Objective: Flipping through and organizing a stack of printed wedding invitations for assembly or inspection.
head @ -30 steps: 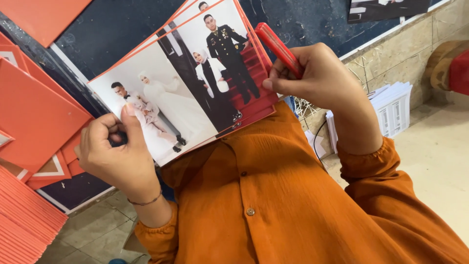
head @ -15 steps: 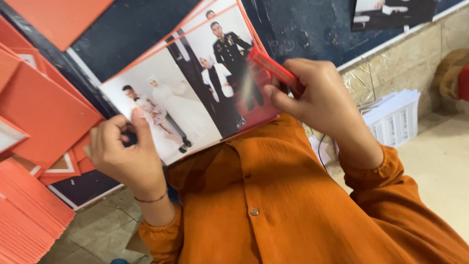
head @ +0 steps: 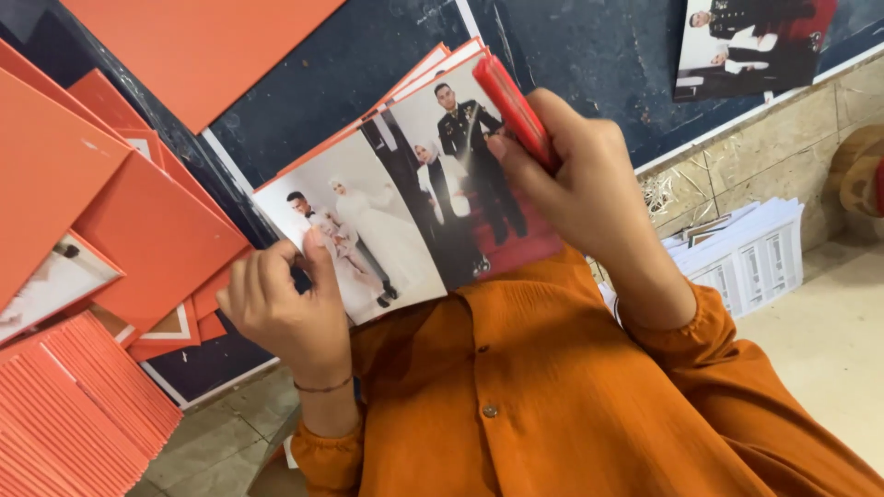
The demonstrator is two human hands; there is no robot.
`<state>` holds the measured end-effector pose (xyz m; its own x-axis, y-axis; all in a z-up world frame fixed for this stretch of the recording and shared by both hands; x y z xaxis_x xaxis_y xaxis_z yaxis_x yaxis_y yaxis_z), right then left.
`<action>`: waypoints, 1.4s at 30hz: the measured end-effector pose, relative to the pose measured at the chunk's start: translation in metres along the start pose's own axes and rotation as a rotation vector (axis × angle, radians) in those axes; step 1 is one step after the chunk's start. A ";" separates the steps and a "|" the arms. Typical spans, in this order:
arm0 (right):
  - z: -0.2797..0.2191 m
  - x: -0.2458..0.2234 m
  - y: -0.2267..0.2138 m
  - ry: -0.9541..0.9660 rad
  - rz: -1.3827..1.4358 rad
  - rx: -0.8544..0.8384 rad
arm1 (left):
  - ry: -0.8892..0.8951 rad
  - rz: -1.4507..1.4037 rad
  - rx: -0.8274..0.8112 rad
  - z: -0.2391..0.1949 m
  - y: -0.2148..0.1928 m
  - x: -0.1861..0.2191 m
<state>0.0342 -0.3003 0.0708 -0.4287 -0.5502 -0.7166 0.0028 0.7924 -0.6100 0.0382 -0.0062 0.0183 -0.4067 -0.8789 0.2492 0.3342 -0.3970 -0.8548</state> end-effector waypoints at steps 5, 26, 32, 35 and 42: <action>-0.015 -0.028 -0.007 -0.114 -0.031 0.015 | -0.035 0.002 -0.050 0.001 -0.001 -0.001; -0.006 -0.005 -0.007 -0.149 -0.058 0.092 | -0.155 -0.050 -0.192 0.004 0.001 -0.003; 0.007 0.016 0.002 -0.124 -0.096 0.112 | -0.173 -0.071 -0.228 0.006 0.000 -0.003; 0.008 0.018 0.003 -0.227 -0.058 0.134 | -0.160 -0.071 -0.209 0.010 0.001 -0.001; 0.004 0.032 0.008 -0.287 -0.116 0.153 | -0.184 -0.056 -0.280 0.013 0.001 -0.002</action>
<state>0.0241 -0.3128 0.0417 -0.1627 -0.7030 -0.6923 0.1137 0.6836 -0.7209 0.0506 -0.0086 0.0232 -0.2489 -0.9010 0.3553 0.0590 -0.3803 -0.9230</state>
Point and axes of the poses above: each hand's wrist, its own z-axis towards the middle knuckle, its own y-axis out of the palm, x = y × z, the point moved 4 cm from there along z, towards the middle knuckle, and after that the axes turned 6 degrees about y, right-handed, at the moved point
